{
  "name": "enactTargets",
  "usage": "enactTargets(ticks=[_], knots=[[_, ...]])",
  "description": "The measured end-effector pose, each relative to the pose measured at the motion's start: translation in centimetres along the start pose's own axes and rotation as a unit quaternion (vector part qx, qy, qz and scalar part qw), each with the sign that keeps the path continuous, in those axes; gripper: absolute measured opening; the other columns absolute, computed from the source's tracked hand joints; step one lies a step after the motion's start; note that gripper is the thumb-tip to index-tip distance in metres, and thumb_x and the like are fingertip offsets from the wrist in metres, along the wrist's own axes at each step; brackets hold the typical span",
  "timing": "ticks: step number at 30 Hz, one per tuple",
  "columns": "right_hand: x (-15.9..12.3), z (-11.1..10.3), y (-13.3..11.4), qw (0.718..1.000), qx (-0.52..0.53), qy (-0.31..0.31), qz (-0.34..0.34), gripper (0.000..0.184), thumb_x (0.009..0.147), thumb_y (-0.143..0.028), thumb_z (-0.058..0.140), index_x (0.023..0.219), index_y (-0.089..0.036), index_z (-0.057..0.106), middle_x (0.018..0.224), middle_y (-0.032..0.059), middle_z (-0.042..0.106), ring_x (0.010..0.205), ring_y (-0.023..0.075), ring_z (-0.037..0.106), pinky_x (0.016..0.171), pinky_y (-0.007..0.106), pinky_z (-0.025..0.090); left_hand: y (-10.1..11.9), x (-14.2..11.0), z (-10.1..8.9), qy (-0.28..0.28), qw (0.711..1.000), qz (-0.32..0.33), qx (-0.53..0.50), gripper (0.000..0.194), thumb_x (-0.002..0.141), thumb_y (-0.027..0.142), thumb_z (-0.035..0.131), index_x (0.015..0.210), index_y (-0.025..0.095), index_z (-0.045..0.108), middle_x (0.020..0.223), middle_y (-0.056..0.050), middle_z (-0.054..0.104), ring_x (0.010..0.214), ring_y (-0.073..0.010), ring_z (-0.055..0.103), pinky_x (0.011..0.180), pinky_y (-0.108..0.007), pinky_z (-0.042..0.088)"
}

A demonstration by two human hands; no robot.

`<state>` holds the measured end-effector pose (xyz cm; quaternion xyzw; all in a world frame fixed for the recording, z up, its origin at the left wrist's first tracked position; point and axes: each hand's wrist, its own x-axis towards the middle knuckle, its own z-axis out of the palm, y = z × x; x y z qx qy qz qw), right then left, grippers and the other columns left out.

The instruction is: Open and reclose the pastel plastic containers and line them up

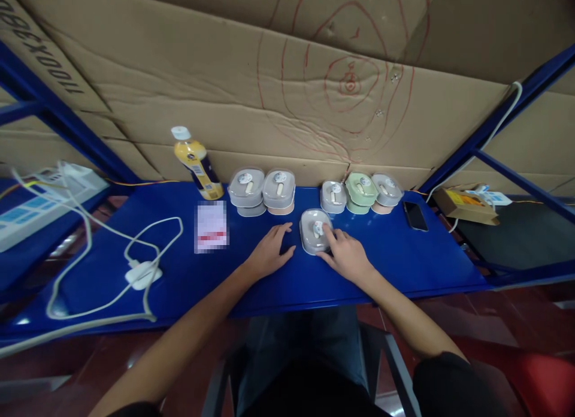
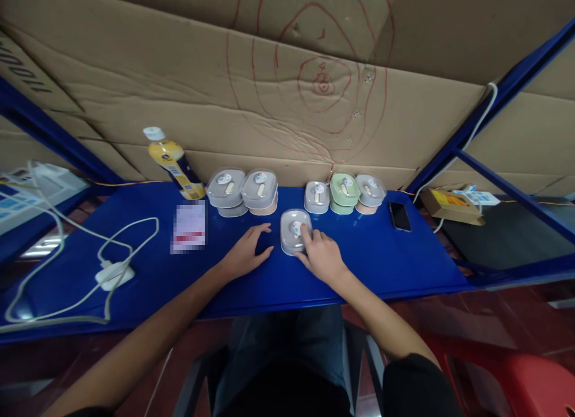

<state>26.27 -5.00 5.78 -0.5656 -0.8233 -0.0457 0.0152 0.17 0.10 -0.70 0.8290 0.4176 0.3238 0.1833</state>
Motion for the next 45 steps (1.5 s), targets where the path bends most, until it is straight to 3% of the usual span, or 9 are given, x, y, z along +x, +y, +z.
enactTargets(ticks=[6,11,15,19,24,30,35,42,45], knots=[[6.1,-0.5,0.0,0.998,-0.038,-0.001,0.055,0.063,0.107,-0.04,0.051,0.16,-0.009,0.037,0.12,0.0217,0.073,0.1,0.0343,0.073,0.078,0.04,0.058,0.4,0.0,-0.3,0.001,1.0,-0.008,0.001,0.052,0.097,0.028,0.063,0.145,0.016,0.049,0.134,-0.017,0.064,0.131,-0.0336,0.061,0.115,-0.057,0.05],[9.1,-2.6,-1.5,0.991,0.02,0.109,0.077,0.046,0.109,-0.039,0.043,0.145,-0.013,0.053,0.122,0.0191,0.073,0.107,0.0328,0.072,0.085,0.039,0.056,0.4,0.0,-0.3,0.008,1.0,-0.004,-0.005,0.048,0.096,0.027,0.063,0.142,0.018,0.051,0.131,-0.015,0.065,0.129,-0.0327,0.062,0.114,-0.057,0.051],[11.3,-4.2,-4.7,0.982,0.062,0.168,0.063,0.065,0.1,-0.054,0.059,0.147,-0.01,0.051,0.139,0.025,0.064,0.125,0.039,0.062,0.099,0.048,0.054,0.2,0.1,-0.2,0.018,1.0,0.006,-0.004,0.04,0.096,0.026,0.063,0.134,0.019,0.055,0.127,-0.014,0.065,0.126,-0.0323,0.062,0.112,-0.056,0.052],[14.6,-4.0,-6.9,0.987,0.015,0.158,-0.001,0.096,0.08,-0.044,0.086,0.158,-0.014,0.038,0.168,0.0299,0.031,0.147,0.0468,0.042,0.114,0.059,0.042,0.2,0.2,-0.3,0.018,1.0,-0.004,0.001,0.032,0.095,0.026,0.063,0.126,0.019,0.059,0.122,-0.013,0.066,0.121,-0.0315,0.064,0.11,-0.054,0.054],[16.4,-2.1,-6.5,0.982,0.0,0.156,-0.107,0.071,0.091,-0.02,0.07,0.155,-0.013,0.042,0.168,0.0257,0.037,0.155,0.0419,0.035,0.123,0.063,0.032,0.3,0.1,-0.5,0.026,1.0,-0.005,-0.012,0.032,0.095,0.026,0.061,0.126,0.019,0.06,0.122,-0.014,0.066,0.121,-0.0318,0.064,0.109,-0.055,0.053],[14.8,-0.4,-3.3,0.975,0.032,0.153,-0.156,0.068,0.095,-0.019,0.057,0.159,-0.007,0.04,0.167,0.0253,0.039,0.157,0.0405,0.032,0.129,0.064,0.022,0.4,0.2,-0.6,0.036,0.999,-0.007,-0.024,0.032,0.094,0.027,0.062,0.125,0.02,0.062,0.121,-0.012,0.068,0.12,-0.0314,0.065,0.109,-0.055,0.054],[11.8,-0.2,0.0,0.952,0.12,0.244,-0.136,0.064,0.101,-0.033,0.051,0.159,-0.01,0.04,0.16,0.0224,0.05,0.153,0.0389,0.04,0.127,0.066,0.028,0.7,0.4,-1.1,0.088,0.984,-0.061,-0.14,0.032,0.095,0.04,0.066,0.121,0.02,0.063,0.121,-0.012,0.072,0.114,-0.0291,0.071,0.108,-0.054,0.056],[3.9,-1.6,1.3,0.895,0.34,0.266,-0.114,0.064,0.1,-0.034,0.054,0.159,-0.022,0.035,0.154,0.0166,0.057,0.144,0.0321,0.055,0.118,0.054,0.049,0.5,1.2,-2.3,0.04,0.816,-0.134,-0.56,0.077,0.092,0.081,0.054,0.138,0.019,0.054,0.132,-0.02,0.072,0.127,-0.0385,0.07,0.111,-0.065,0.052],[1.7,-1.6,1.0,0.887,0.393,0.194,-0.149,0.059,0.101,-0.038,0.057,0.156,-0.024,0.039,0.156,0.0162,0.055,0.145,0.0313,0.055,0.118,0.053,0.05,0.6,1.0,-2.7,-0.036,0.808,-0.142,-0.57,0.082,0.083,0.081,0.068,0.139,0.021,0.059,0.137,-0.02,0.07,0.128,-0.0414,0.068,0.106,-0.064,0.056]])
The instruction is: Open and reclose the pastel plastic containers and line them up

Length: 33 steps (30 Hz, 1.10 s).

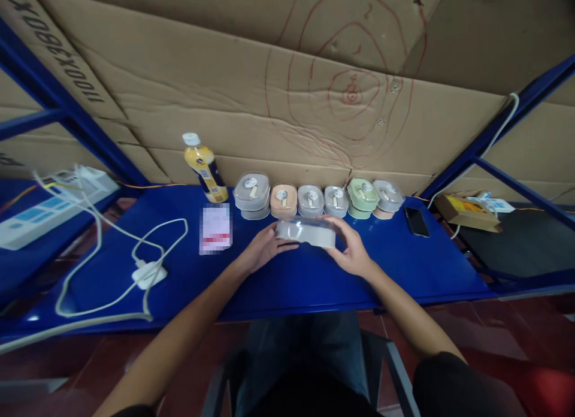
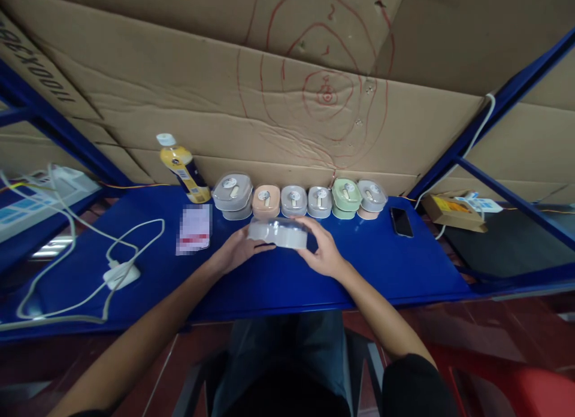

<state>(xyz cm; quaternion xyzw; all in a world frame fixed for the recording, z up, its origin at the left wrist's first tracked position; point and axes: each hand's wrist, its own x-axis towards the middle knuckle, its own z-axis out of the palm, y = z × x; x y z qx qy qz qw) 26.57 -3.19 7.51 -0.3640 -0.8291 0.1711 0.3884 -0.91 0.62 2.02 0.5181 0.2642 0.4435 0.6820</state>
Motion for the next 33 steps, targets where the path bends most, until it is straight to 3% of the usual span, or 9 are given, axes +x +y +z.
enactTargets(ticks=[3,6,10,13,19,21,25,27,33], knots=[[-0.9,0.0,0.4,0.998,0.022,-0.057,-0.021,0.056,0.102,-0.036,0.057,0.155,-0.027,0.042,0.161,0.0139,0.051,0.15,0.0289,0.05,0.12,0.055,0.047,0.1,-0.5,0.2,-0.032,0.997,-0.029,0.065,0.088,0.073,0.071,0.085,0.142,0.021,0.061,0.141,-0.019,0.069,0.127,-0.0416,0.068,0.103,-0.058,0.058],[-1.0,-0.1,1.7,0.994,0.018,-0.109,-0.018,0.059,0.102,-0.035,0.059,0.158,-0.029,0.039,0.165,0.0122,0.046,0.154,0.0262,0.045,0.124,0.055,0.043,-0.3,-0.6,0.3,0.004,0.985,0.0,0.174,0.093,0.067,0.058,0.093,0.145,0.021,0.058,0.141,-0.017,0.069,0.128,-0.0392,0.067,0.108,-0.056,0.054],[-0.3,0.1,2.7,0.986,-0.01,-0.167,0.015,0.095,0.083,-0.056,0.084,0.16,-0.026,0.038,0.167,0.0164,0.041,0.155,0.0326,0.043,0.125,0.056,0.042,-1.2,-0.7,0.9,0.075,0.932,0.086,0.345,0.101,0.064,0.048,0.097,0.15,0.022,0.049,0.146,-0.015,0.063,0.134,-0.0374,0.062,0.117,-0.057,0.048],[0.5,1.3,2.3,0.985,-0.059,-0.164,0.02,0.1,0.079,-0.063,0.085,0.158,-0.02,0.041,0.16,0.0205,0.048,0.149,0.0356,0.049,0.122,0.056,0.045,-2.0,-0.7,1.5,0.07,0.899,0.111,0.419,0.108,0.062,0.047,0.098,0.152,0.022,0.046,0.152,-0.016,0.057,0.14,-0.0392,0.057,0.121,-0.057,0.044],[0.9,2.6,3.2,0.991,-0.072,-0.108,0.011,0.086,0.083,-0.059,0.08,0.153,-0.02,0.048,0.146,0.0194,0.059,0.135,0.0343,0.059,0.114,0.053,0.05,-2.3,-0.6,1.5,0.05,0.88,0.11,0.46,0.114,0.064,0.046,0.098,0.157,0.021,0.038,0.153,-0.019,0.054,0.142,-0.0407,0.055,0.12,-0.061,0.044],[0.5,1.9,4.7,0.996,-0.056,-0.055,0.046,0.079,0.087,-0.055,0.076,0.152,-0.021,0.049,0.145,0.0187,0.061,0.135,0.0335,0.061,0.113,0.053,0.05,-2.1,-0.7,1.3,0.038,0.869,0.117,0.478,0.106,0.07,0.044,0.096,0.158,0.023,0.04,0.151,-0.017,0.055,0.141,-0.0387,0.055,0.121,-0.059,0.044],[-0.3,0.1,8.1,0.988,-0.002,0.039,0.148,0.064,0.091,-0.054,0.068,0.144,-0.021,0.054,0.135,0.0157,0.07,0.12,0.0315,0.07,0.105,0.052,0.054,-2.0,-0.9,1.3,-0.007,0.843,0.159,0.514,0.053,0.085,0.04,0.085,0.135,0.028,0.069,0.15,-0.013,0.052,0.141,-0.0355,0.054,0.121,-0.055,0.046],[-0.5,-0.2,9.0,0.98,0.031,0.063,0.187,0.06,0.092,-0.055,0.066,0.141,-0.021,0.056,0.128,0.013,0.074,0.114,0.0294,0.072,0.102,0.049,0.056,-2.1,-0.9,1.4,-0.01,0.837,0.179,0.517,0.037,0.088,0.039,0.082,0.122,0.028,0.077,0.151,-0.013,0.051,0.143,-0.0362,0.053,0.121,-0.055,0.047],[-0.6,0.2,8.9,0.977,0.032,0.061,0.204,0.061,0.092,-0.056,0.067,0.139,-0.02,0.057,0.124,0.0127,0.076,0.11,0.0278,0.073,0.099,0.046,0.058,-1.6,-0.7,0.4,0.068,0.834,0.173,0.519,0.033,0.095,0.047,0.072,0.117,0.023,0.078,0.149,-0.014,0.049,0.142,-0.0364,0.053,0.121,-0.054,0.046]])
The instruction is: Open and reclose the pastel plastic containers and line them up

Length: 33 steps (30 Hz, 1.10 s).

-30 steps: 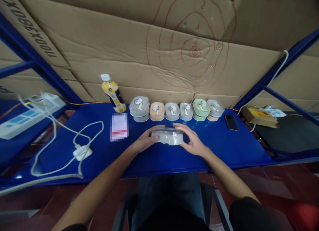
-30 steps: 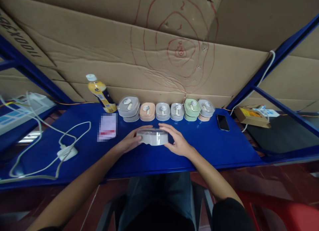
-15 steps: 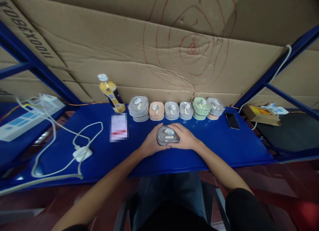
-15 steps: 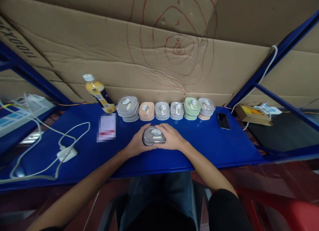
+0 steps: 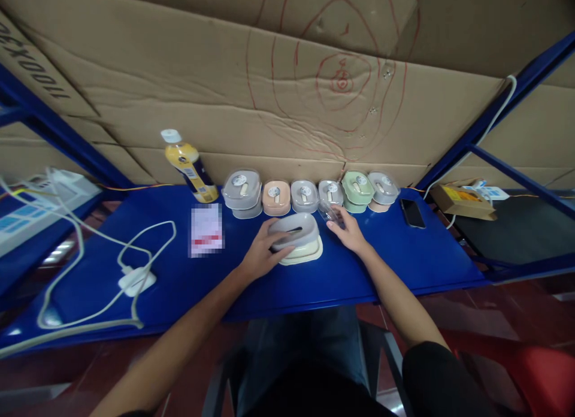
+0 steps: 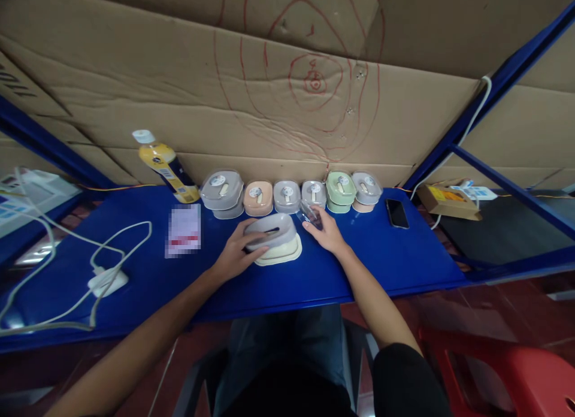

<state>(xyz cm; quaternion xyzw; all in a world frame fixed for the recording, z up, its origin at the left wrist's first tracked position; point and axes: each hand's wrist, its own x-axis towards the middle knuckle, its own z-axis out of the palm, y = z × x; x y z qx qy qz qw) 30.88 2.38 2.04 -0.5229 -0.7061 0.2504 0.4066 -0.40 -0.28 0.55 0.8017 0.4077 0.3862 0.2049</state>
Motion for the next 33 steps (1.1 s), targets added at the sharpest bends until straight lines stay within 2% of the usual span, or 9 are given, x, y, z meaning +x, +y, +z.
enactTargets(ticks=[5,8,10,13,16,18,21,26,33], knots=[[0.1,-0.1,-0.2,0.999,-0.039,0.015,0.008,0.064,0.089,-0.057,0.07,0.138,-0.018,0.059,0.122,0.0138,0.076,0.105,0.0279,0.074,0.096,0.047,0.059,-1.6,0.4,-1.2,0.061,0.995,-0.073,0.036,0.041,0.093,0.053,0.072,0.119,0.021,0.076,0.139,-0.014,0.052,0.138,-0.0374,0.055,0.12,-0.055,0.047],[0.1,-0.2,-0.3,0.999,-0.029,0.028,0.026,0.067,0.087,-0.059,0.072,0.138,-0.017,0.06,0.121,0.0142,0.077,0.102,0.0275,0.075,0.095,0.047,0.059,-1.5,0.3,-1.2,0.043,0.998,-0.052,0.019,0.046,0.093,0.051,0.074,0.129,0.023,0.07,0.14,-0.013,0.054,0.136,-0.0345,0.057,0.12,-0.052,0.047],[0.0,-0.2,-0.8,1.0,-0.003,0.019,0.018,0.067,0.086,-0.06,0.074,0.137,-0.018,0.062,0.122,0.0137,0.077,0.102,0.0272,0.075,0.095,0.047,0.06,-0.8,0.2,-0.8,0.016,1.0,-0.022,-0.003,0.058,0.091,0.049,0.077,0.141,0.024,0.061,0.144,-0.013,0.054,0.137,-0.0336,0.057,0.121,-0.052,0.046],[-0.4,0.1,-2.3,0.997,0.021,-0.028,-0.07,0.071,0.082,-0.06,0.079,0.139,-0.02,0.063,0.132,0.014,0.073,0.117,0.0289,0.072,0.104,0.049,0.057,0.2,0.1,0.0,-0.024,0.999,-0.007,-0.026,0.081,0.083,0.049,0.085,0.151,0.023,0.049,0.148,-0.015,0.054,0.14,-0.0358,0.056,0.122,-0.053,0.045],[-0.9,0.8,-4.1,0.98,-0.009,-0.086,-0.18,0.079,0.078,-0.06,0.086,0.144,-0.023,0.062,0.141,0.0143,0.067,0.131,0.0314,0.064,0.114,0.052,0.05,0.6,0.0,0.8,-0.053,0.998,-0.02,-0.039,0.1,0.075,0.049,0.092,0.156,0.021,0.04,0.152,-0.018,0.053,0.143,-0.039,0.053,0.122,-0.056,0.044],[-1.0,1.5,-5.1,0.968,-0.049,-0.118,-0.218,0.085,0.075,-0.062,0.088,0.146,-0.024,0.061,0.144,0.0149,0.065,0.134,0.0333,0.061,0.115,0.053,0.049,0.5,0.0,1.2,-0.063,0.996,-0.033,-0.044,0.111,0.071,0.05,0.095,0.159,0.02,0.034,0.155,-0.02,0.051,0.146,-0.0406,0.051,0.123,-0.058,0.042],[-1.1,2.7,-5.7,0.955,-0.103,-0.15,-0.235,0.092,0.071,-0.065,0.09,0.148,-0.023,0.06,0.144,0.0162,0.063,0.131,0.0358,0.062,0.113,0.054,0.051,0.2,-0.2,1.6,-0.075,0.995,-0.053,-0.046,0.123,0.066,0.052,0.097,0.163,0.02,0.027,0.159,-0.022,0.047,0.149,-0.0423,0.048,0.124,-0.06,0.04],[-1.4,3.7,-5.5,0.951,-0.139,-0.156,-0.226,0.093,0.076,-0.068,0.085,0.152,-0.024,0.056,0.146,0.0155,0.062,0.129,0.0362,0.063,0.113,0.056,0.051,-0.5,-0.3,1.9,-0.091,0.992,-0.062,-0.054,0.126,0.067,0.052,0.096,0.164,0.018,0.023,0.162,-0.025,0.044,0.152,-0.0434,0.044,0.125,-0.062,0.037],[-2.0,4.1,-5.3,0.947,-0.175,-0.134,-0.235,0.089,0.079,-0.07,0.081,0.151,-0.023,0.057,0.148,0.0161,0.061,0.128,0.0368,0.063,0.112,0.056,0.052,-1.2,-0.3,1.9,-0.079,0.993,-0.044,-0.07,0.126,0.065,0.053,0.096,0.164,0.018,0.027,0.157,-0.023,0.05,0.149,-0.0425,0.048,0.124,-0.059,0.04]])
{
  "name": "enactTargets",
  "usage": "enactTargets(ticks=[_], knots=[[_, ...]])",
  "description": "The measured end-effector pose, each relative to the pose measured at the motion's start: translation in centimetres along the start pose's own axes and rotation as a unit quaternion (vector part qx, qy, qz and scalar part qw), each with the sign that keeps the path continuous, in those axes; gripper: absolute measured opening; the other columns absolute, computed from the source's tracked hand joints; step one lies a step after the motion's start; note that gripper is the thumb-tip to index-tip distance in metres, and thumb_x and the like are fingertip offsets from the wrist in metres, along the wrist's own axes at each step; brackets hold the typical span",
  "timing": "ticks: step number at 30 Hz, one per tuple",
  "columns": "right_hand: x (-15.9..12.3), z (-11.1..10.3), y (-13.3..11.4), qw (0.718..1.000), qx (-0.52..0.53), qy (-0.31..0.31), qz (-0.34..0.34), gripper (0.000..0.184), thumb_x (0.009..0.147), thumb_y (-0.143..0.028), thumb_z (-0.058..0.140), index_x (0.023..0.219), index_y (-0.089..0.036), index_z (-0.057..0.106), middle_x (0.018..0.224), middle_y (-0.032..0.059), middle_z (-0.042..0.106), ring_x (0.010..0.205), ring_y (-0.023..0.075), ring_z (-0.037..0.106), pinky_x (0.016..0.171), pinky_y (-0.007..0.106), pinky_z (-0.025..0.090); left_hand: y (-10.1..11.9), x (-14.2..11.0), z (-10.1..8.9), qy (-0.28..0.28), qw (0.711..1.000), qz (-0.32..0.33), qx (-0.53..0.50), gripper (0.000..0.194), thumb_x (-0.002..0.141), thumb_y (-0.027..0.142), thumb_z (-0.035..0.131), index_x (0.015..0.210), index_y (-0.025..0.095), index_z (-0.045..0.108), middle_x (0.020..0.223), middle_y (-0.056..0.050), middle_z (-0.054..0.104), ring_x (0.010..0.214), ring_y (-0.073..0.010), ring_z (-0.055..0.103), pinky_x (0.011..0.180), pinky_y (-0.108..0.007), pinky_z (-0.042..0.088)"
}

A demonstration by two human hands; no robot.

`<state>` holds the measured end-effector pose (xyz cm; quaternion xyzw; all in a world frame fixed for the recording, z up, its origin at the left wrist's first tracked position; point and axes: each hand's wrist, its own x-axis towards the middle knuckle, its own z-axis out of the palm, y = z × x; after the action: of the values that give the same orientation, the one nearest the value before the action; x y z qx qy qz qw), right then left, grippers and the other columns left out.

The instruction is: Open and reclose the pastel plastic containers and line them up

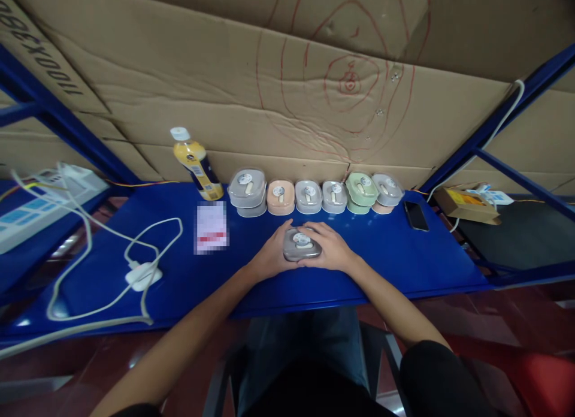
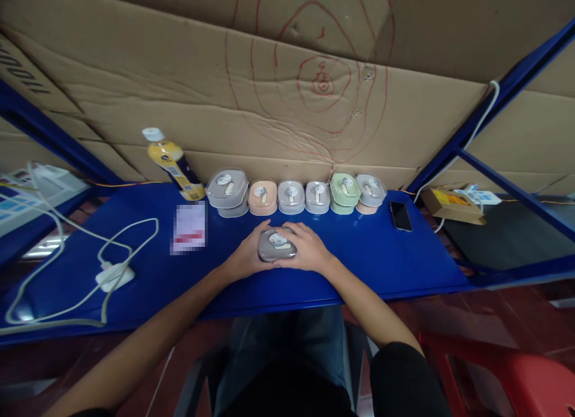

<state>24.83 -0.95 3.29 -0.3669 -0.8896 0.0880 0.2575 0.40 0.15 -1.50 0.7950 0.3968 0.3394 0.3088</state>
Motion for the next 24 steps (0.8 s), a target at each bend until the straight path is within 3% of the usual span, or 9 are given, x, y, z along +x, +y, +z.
enactTargets(ticks=[11,19,21,24], knots=[[0.2,0.1,0.0,1.0,-0.021,-0.009,-0.001,0.093,0.078,-0.073,0.08,0.152,-0.022,0.057,0.147,0.0174,0.061,0.128,0.0382,0.063,0.114,0.058,0.05,-0.2,0.2,-0.1,0.005,1.0,-0.003,-0.02,0.129,0.06,0.052,0.099,0.163,0.021,0.028,0.151,-0.02,0.057,0.143,-0.0426,0.054,0.12,-0.062,0.042],[-1.8,-1.1,0.9,0.996,0.074,-0.057,0.014,0.099,0.082,-0.058,0.084,0.165,-0.03,0.038,0.151,0.0153,0.05,0.14,0.0353,0.054,0.115,0.054,0.051,1.1,-0.1,-0.7,-0.013,1.0,-0.018,-0.002,0.125,0.061,0.045,0.1,0.162,0.022,0.029,0.151,-0.019,0.057,0.143,-0.0411,0.055,0.12,-0.06,0.044],[-2.7,-1.6,1.0,0.996,0.077,-0.044,0.022,0.099,0.08,-0.058,0.086,0.163,-0.032,0.04,0.141,0.0136,0.056,0.132,0.0338,0.059,0.11,0.052,0.055,1.4,-0.3,-0.9,-0.009,1.0,-0.008,0.004,0.12,0.064,0.044,0.098,0.161,0.023,0.03,0.148,-0.017,0.059,0.14,-0.0391,0.058,0.118,-0.058,0.047],[-3.3,-2.7,1.2,0.998,0.049,0.014,0.036,0.092,0.08,-0.062,0.085,0.159,-0.032,0.047,0.132,0.0118,0.06,0.121,0.032,0.064,0.105,0.052,0.057,1.7,-0.2,-1.6,0.032,0.999,0.034,0.027,0.095,0.079,0.043,0.088,0.156,0.023,0.037,0.142,-0.015,0.063,0.135,-0.0348,0.062,0.116,-0.056,0.049]])
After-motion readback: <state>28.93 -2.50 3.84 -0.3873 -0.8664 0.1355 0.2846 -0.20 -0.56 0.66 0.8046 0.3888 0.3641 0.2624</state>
